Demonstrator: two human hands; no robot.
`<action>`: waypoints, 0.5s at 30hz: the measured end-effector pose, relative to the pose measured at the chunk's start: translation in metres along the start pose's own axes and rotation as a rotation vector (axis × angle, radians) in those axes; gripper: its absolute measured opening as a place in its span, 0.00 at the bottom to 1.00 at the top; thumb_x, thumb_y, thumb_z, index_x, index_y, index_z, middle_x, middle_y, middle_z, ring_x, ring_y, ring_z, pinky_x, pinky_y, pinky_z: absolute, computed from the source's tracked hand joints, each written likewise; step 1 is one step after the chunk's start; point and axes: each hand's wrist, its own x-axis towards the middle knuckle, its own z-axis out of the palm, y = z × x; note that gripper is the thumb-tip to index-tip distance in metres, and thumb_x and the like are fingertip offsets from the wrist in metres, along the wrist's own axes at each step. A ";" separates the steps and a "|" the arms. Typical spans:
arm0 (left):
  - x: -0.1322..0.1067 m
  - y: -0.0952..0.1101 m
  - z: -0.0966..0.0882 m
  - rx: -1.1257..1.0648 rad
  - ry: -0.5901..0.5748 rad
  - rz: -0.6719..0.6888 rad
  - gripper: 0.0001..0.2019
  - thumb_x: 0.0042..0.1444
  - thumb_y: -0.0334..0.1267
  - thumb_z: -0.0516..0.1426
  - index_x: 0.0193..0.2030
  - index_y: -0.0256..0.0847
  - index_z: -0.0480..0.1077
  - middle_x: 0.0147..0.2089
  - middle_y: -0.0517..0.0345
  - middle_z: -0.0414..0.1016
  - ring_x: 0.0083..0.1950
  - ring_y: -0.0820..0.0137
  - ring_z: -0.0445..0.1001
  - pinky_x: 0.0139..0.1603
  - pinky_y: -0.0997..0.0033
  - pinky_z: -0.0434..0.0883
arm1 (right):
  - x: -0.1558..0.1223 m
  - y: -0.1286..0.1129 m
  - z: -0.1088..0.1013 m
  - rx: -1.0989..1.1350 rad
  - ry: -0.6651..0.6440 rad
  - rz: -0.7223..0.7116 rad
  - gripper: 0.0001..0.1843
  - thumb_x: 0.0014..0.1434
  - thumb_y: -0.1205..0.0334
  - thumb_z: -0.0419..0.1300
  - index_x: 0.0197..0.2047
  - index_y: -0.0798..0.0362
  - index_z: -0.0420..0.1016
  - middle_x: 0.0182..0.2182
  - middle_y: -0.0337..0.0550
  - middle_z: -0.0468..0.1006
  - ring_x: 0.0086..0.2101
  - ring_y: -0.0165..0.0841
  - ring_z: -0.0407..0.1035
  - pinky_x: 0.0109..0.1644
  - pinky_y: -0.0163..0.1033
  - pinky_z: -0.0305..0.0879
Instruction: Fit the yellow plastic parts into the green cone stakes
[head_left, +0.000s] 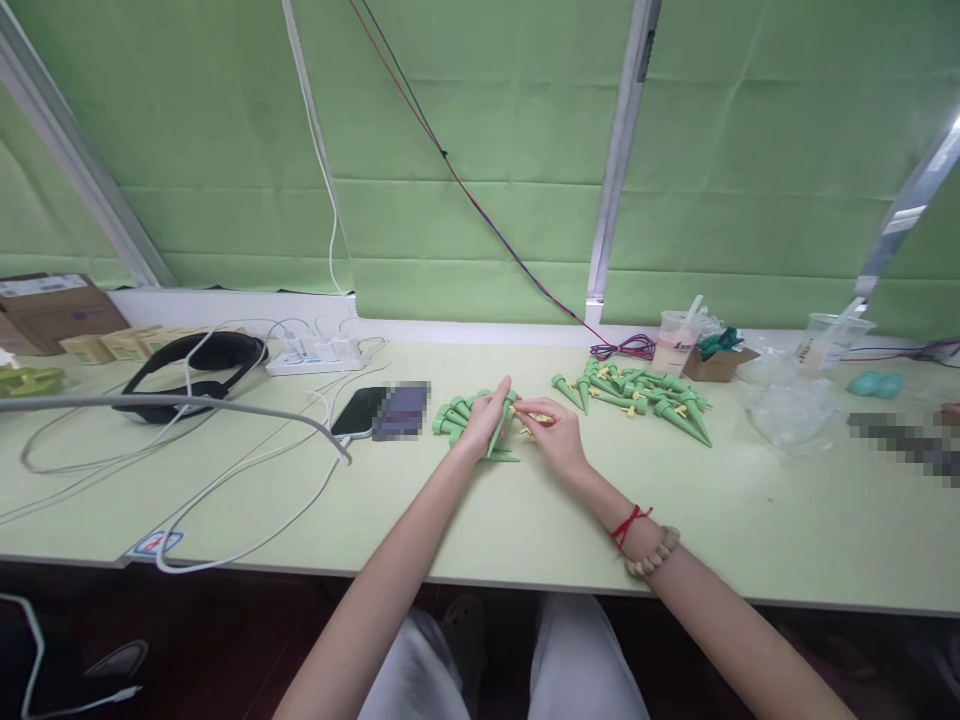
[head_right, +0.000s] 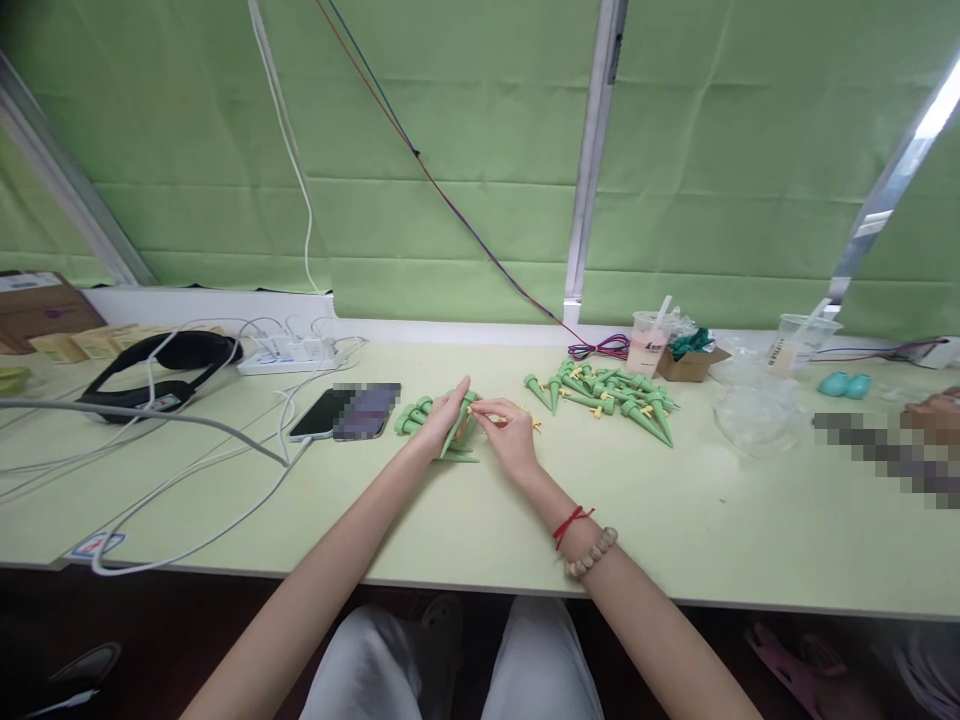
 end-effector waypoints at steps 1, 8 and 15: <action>0.000 0.001 0.000 -0.031 0.000 0.020 0.26 0.48 0.62 0.50 0.27 0.38 0.71 0.13 0.62 0.57 0.13 0.77 0.54 0.15 0.76 0.51 | 0.001 0.000 0.000 0.086 0.004 0.114 0.11 0.48 0.56 0.63 0.34 0.51 0.77 0.36 0.45 0.76 0.40 0.37 0.71 0.42 0.43 0.70; 0.001 -0.002 0.000 0.031 -0.018 0.243 0.24 0.48 0.58 0.52 0.28 0.35 0.71 0.16 0.63 0.60 0.16 0.78 0.57 0.19 0.77 0.56 | 0.004 -0.001 0.000 0.371 -0.064 0.549 0.15 0.43 0.56 0.66 0.32 0.58 0.75 0.32 0.45 0.76 0.34 0.31 0.71 0.37 0.37 0.72; 0.001 -0.009 0.005 0.175 -0.045 0.349 0.23 0.49 0.56 0.53 0.23 0.35 0.72 0.20 0.60 0.66 0.25 0.75 0.63 0.29 0.75 0.61 | 0.004 0.007 -0.002 0.154 -0.064 0.433 0.11 0.37 0.62 0.66 0.25 0.58 0.72 0.23 0.38 0.72 0.26 0.27 0.67 0.35 0.36 0.69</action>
